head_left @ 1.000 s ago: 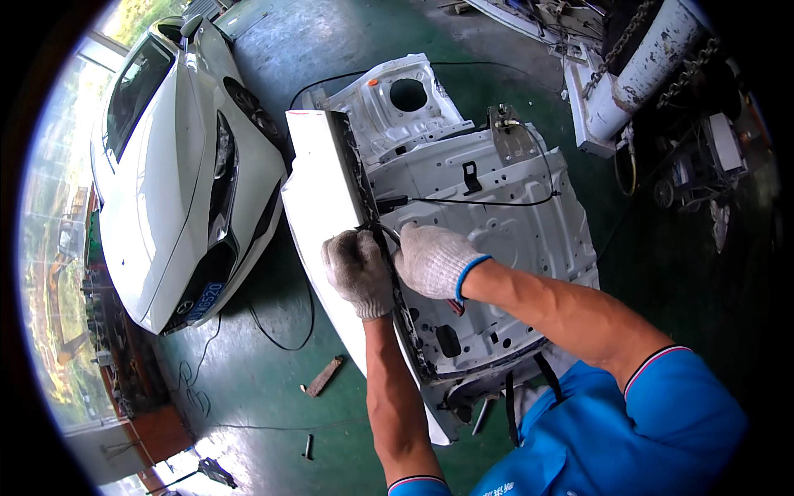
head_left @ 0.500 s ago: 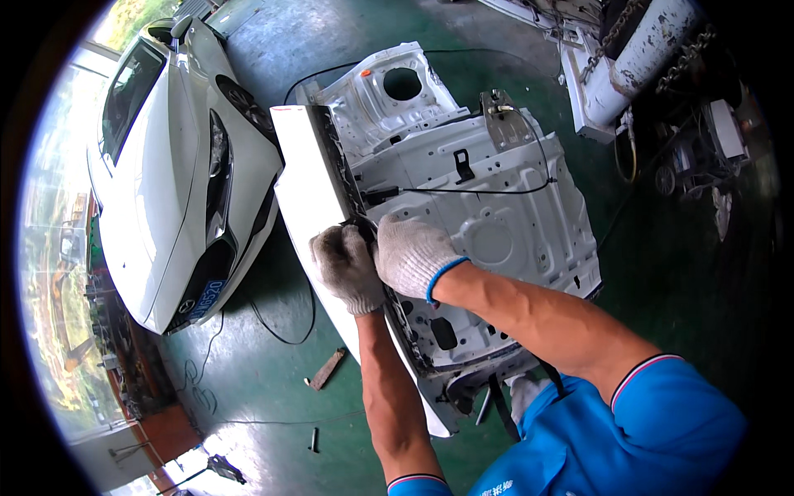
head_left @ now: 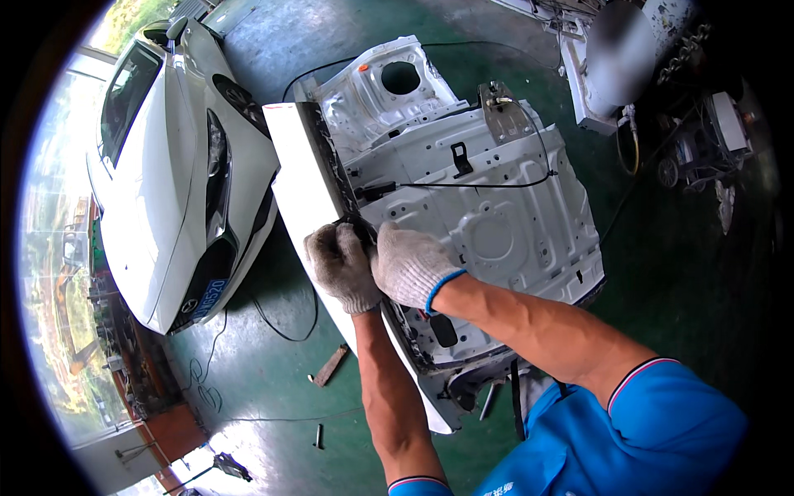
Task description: The person uses a small red-handled scraper to remove old black sealant from the edge of a white car hood. The person works along the seam where the hood meets the frame, scraping away the material. The hood is propped open in a workshop environment.
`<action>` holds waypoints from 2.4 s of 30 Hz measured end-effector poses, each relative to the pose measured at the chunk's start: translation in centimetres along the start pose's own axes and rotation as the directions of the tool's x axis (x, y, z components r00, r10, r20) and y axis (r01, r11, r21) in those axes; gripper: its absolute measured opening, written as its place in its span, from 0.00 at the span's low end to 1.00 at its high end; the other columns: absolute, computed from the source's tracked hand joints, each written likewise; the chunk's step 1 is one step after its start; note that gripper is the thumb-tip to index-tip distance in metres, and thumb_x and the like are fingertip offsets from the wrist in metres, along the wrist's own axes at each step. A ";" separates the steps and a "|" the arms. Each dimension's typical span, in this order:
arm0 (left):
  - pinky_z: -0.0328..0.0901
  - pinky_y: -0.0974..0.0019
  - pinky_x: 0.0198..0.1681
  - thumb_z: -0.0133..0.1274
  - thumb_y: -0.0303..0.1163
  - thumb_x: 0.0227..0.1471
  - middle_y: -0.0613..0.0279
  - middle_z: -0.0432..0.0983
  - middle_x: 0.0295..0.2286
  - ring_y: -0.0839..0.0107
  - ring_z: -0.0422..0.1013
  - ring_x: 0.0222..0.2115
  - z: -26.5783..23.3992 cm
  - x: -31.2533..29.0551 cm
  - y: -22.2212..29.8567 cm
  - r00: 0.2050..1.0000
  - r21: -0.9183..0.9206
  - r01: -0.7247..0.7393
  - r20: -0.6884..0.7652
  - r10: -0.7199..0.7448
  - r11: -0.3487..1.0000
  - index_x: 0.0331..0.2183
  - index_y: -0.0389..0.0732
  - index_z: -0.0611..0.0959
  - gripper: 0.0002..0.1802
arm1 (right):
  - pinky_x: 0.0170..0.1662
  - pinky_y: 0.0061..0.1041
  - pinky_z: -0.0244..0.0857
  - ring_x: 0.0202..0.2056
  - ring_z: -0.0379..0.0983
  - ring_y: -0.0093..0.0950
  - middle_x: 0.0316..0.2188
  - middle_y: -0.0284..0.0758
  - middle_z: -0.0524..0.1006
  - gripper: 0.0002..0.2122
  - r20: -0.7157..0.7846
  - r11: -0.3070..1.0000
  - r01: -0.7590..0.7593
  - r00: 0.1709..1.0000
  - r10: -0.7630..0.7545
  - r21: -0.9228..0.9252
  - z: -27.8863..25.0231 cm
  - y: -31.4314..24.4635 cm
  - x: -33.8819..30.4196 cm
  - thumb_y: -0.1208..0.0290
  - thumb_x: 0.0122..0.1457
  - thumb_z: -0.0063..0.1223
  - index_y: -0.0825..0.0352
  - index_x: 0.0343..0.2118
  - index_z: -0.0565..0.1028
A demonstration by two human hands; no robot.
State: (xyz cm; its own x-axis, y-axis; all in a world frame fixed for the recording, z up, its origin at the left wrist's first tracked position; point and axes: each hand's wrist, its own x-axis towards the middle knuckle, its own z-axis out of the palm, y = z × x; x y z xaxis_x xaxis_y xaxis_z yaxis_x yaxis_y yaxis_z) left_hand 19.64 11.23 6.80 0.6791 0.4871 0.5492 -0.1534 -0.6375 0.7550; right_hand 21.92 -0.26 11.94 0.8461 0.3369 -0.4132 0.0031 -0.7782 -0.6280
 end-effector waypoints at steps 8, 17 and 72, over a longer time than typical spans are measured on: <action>0.70 0.59 0.37 0.60 0.25 0.55 0.53 0.77 0.29 0.62 0.73 0.29 -0.1 -0.2 -1.1 0.999 -0.008 0.034 -0.025 -0.034 0.999 0.33 0.32 0.81 0.06 | 0.49 0.46 0.78 0.46 0.83 0.49 0.41 0.56 0.83 0.16 0.025 1.000 0.021 0.999 -0.021 -0.023 -1.1 -0.4 0.0 0.67 0.65 0.50 0.75 0.49 0.71; 0.70 0.63 0.38 0.59 0.23 0.56 0.56 0.75 0.29 0.67 0.72 0.29 0.3 -0.2 -0.6 0.996 -0.113 0.086 -0.011 -0.088 0.990 0.33 0.32 0.80 0.05 | 0.47 0.50 0.76 0.43 0.83 0.53 0.36 0.56 0.83 0.19 0.077 0.995 0.067 0.995 -0.061 -0.070 -2.7 0.1 1.2 0.62 0.66 0.48 0.77 0.46 0.74; 0.69 0.57 0.36 0.59 0.28 0.56 0.52 0.76 0.27 0.60 0.72 0.28 0.4 -0.9 -2.3 0.984 -0.161 0.148 -0.078 -0.162 0.976 0.33 0.32 0.80 0.08 | 0.48 0.48 0.77 0.45 0.83 0.51 0.39 0.58 0.83 0.17 0.055 0.976 0.124 0.992 -0.116 -0.177 -2.4 -0.1 -0.1 0.66 0.65 0.48 0.77 0.48 0.74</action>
State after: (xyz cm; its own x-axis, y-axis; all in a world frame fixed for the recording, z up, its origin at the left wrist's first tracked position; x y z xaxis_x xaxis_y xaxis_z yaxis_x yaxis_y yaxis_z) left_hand 19.66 11.98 4.40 0.6367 0.6290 0.4460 -0.1651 -0.4537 0.8757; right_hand 23.12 -1.47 13.68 0.8095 0.4533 -0.3732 0.2020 -0.8118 -0.5478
